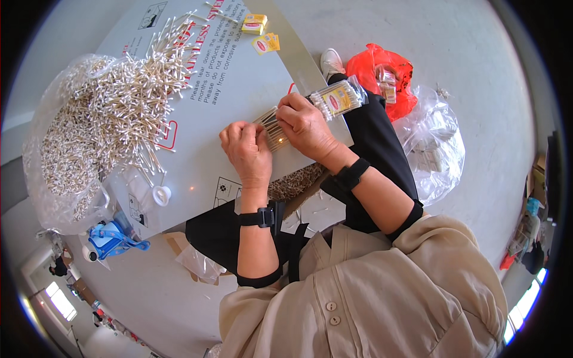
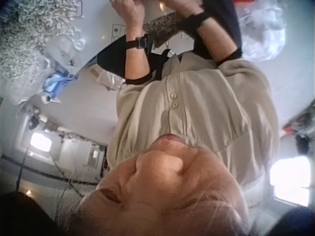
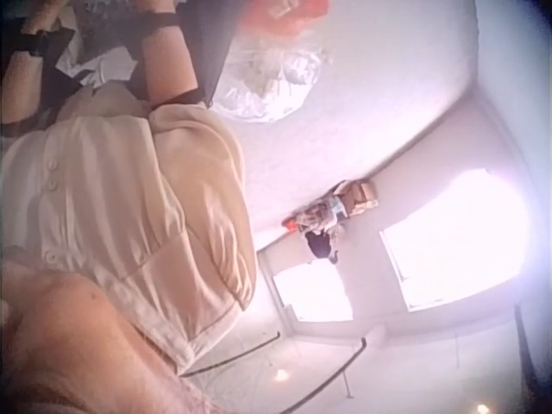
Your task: The recorder is manually counting, aligning, and inserting cotton swabs into plastic packaging sleeves.
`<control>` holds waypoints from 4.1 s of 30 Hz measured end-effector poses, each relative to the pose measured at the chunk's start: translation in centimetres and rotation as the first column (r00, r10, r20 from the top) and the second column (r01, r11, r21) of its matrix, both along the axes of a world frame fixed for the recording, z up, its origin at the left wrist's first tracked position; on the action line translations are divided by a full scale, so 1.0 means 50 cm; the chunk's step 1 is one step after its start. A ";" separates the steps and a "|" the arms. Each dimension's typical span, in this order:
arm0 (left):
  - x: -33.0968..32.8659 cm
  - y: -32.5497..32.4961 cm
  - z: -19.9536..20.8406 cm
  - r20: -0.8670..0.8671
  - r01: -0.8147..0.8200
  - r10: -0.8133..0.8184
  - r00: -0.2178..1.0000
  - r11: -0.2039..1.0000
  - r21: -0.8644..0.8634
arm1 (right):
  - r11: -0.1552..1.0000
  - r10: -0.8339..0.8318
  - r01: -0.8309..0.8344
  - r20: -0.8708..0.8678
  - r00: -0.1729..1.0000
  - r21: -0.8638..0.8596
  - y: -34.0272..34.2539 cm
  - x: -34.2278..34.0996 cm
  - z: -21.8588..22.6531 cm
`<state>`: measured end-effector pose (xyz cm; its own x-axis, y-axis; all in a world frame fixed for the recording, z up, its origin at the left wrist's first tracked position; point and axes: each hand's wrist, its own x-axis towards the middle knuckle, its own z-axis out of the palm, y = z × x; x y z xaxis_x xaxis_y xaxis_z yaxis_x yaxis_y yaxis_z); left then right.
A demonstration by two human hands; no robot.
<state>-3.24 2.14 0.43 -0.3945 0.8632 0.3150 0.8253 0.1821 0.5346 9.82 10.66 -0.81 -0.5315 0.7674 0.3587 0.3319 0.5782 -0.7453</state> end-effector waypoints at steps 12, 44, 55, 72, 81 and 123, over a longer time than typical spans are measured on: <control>-0.024 -0.002 -0.007 -0.020 -0.061 0.061 0.998 0.998 0.005 | 0.997 0.030 -0.033 -0.042 0.999 -0.064 0.007 0.000 0.012; 0.007 -0.015 -0.008 -0.140 0.180 -0.251 0.958 0.905 -0.386 | 0.888 -0.146 -0.055 -0.394 0.908 -0.457 -0.006 -0.008 0.014; 0.027 0.023 -0.027 0.626 -0.063 -0.104 0.773 0.969 0.240 | 0.855 -0.142 -0.103 -0.421 0.896 -0.508 -0.025 -0.040 0.003; 0.042 -0.059 -0.003 -0.046 0.206 -0.215 0.975 0.966 -0.158 | 0.700 -0.257 -0.233 -0.543 0.800 -0.675 -0.012 0.015 -0.009; 0.044 -0.066 0.000 -0.148 0.239 -0.336 0.930 0.861 -0.450 | 0.770 -0.217 -0.161 -0.490 0.844 -0.618 -0.022 0.010 -0.010; 0.037 -0.082 -0.004 -0.167 0.186 -0.260 0.951 0.914 -0.361 | 0.999 -0.047 0.050 0.194 0.980 -0.010 -0.059 0.076 0.040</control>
<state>-1.40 -1.98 0.21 -0.1366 0.9897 0.0436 0.9506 0.1185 0.2868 13.63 7.70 1.18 -0.5519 0.7984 0.2409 0.4979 0.5471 -0.6729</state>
